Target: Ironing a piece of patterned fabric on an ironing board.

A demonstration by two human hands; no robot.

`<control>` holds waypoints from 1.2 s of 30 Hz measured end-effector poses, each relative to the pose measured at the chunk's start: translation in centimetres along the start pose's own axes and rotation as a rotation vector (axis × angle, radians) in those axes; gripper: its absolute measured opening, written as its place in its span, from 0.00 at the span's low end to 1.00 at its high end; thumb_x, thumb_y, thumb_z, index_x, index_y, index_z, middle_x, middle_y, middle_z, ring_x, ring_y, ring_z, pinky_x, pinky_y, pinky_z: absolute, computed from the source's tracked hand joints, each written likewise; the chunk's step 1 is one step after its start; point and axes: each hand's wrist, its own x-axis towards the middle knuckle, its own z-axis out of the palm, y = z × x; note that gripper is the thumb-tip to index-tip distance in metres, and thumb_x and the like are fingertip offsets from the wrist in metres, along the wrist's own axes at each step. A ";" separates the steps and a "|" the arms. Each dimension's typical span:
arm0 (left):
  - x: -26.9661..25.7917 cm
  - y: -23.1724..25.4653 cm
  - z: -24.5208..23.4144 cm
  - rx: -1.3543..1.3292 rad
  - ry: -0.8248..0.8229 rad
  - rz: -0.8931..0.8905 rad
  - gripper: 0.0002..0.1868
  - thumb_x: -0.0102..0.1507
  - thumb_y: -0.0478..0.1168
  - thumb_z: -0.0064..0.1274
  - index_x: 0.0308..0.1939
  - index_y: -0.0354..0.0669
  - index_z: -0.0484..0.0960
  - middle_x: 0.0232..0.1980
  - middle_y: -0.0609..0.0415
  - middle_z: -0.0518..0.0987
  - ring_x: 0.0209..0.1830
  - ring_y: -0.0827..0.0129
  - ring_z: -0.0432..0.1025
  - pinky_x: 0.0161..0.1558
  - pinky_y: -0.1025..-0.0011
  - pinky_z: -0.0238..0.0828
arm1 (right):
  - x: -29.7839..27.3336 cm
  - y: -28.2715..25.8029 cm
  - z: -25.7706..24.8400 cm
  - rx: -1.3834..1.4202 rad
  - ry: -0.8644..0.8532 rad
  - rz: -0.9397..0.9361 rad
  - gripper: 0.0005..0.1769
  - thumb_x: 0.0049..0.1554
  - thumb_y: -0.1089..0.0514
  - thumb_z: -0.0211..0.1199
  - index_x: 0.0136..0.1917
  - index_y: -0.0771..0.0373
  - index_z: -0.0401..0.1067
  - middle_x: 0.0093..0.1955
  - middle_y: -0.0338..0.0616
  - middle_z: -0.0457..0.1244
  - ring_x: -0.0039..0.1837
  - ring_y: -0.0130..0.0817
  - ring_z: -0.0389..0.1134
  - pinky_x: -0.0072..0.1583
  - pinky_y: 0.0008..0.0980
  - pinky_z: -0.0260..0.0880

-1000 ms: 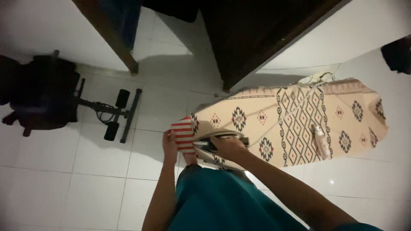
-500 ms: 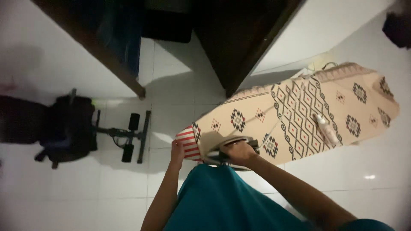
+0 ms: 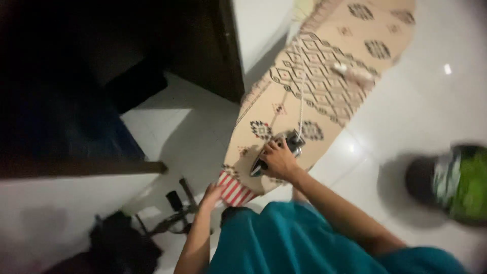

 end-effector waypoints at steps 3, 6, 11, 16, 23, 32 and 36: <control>4.2 6.5 -1.9 0.223 -0.240 0.157 0.19 0.65 0.44 0.54 0.53 0.31 0.82 0.45 0.48 0.85 0.43 0.62 0.79 0.42 0.61 0.77 | 2.2 -2.3 0.3 0.003 0.021 0.035 0.28 0.49 0.36 0.67 0.60 0.48 0.77 0.65 0.46 0.63 0.74 0.45 0.57 0.74 0.66 0.43; 3.1 6.0 -3.3 0.418 -0.463 0.243 0.22 0.64 0.37 0.53 0.62 0.38 0.76 0.55 0.49 0.82 0.52 0.63 0.77 0.52 0.63 0.75 | 1.5 -7.4 -0.5 0.000 0.016 0.030 0.30 0.46 0.37 0.67 0.59 0.49 0.76 0.69 0.46 0.60 0.77 0.48 0.53 0.76 0.68 0.37; 3.9 8.6 -2.7 0.517 -0.656 0.021 0.19 0.68 0.36 0.48 0.63 0.35 0.78 0.56 0.43 0.81 0.51 0.55 0.76 0.51 0.58 0.75 | 0.8 -12.4 4.5 0.024 0.386 0.556 0.21 0.57 0.45 0.62 0.58 0.58 0.71 0.79 0.55 0.54 0.83 0.50 0.49 0.79 0.57 0.43; 5.5 5.0 -3.7 0.622 -0.640 -0.058 0.18 0.69 0.39 0.49 0.61 0.35 0.78 0.58 0.42 0.82 0.53 0.54 0.79 0.52 0.57 0.77 | 0.3 -15.1 5.1 0.402 0.843 0.882 0.30 0.59 0.48 0.59 0.68 0.68 0.64 0.77 0.70 0.51 0.77 0.60 0.51 0.74 0.52 0.54; -0.6 12.9 -1.7 0.631 -0.473 -0.113 0.19 0.70 0.40 0.46 0.65 0.43 0.72 0.63 0.47 0.78 0.59 0.56 0.75 0.54 0.55 0.78 | 2.9 -13.2 6.4 0.945 0.571 1.357 0.28 0.64 0.39 0.54 0.59 0.67 0.63 0.43 0.68 0.68 0.47 0.67 0.70 0.49 0.60 0.69; 5.4 18.1 -1.8 0.448 -0.689 -0.415 0.19 0.70 0.41 0.46 0.65 0.41 0.72 0.60 0.48 0.79 0.56 0.57 0.74 0.61 0.56 0.72 | 4.6 -15.6 6.1 0.781 0.489 1.293 0.29 0.61 0.40 0.56 0.60 0.67 0.61 0.36 0.64 0.68 0.40 0.65 0.70 0.41 0.61 0.68; 8.1 19.5 -1.4 0.501 -0.763 -0.414 0.18 0.70 0.41 0.45 0.63 0.41 0.75 0.59 0.49 0.79 0.55 0.60 0.75 0.61 0.59 0.73 | 3.9 -16.5 3.1 0.729 0.458 1.374 0.28 0.61 0.40 0.57 0.59 0.67 0.61 0.36 0.61 0.68 0.39 0.63 0.71 0.40 0.59 0.69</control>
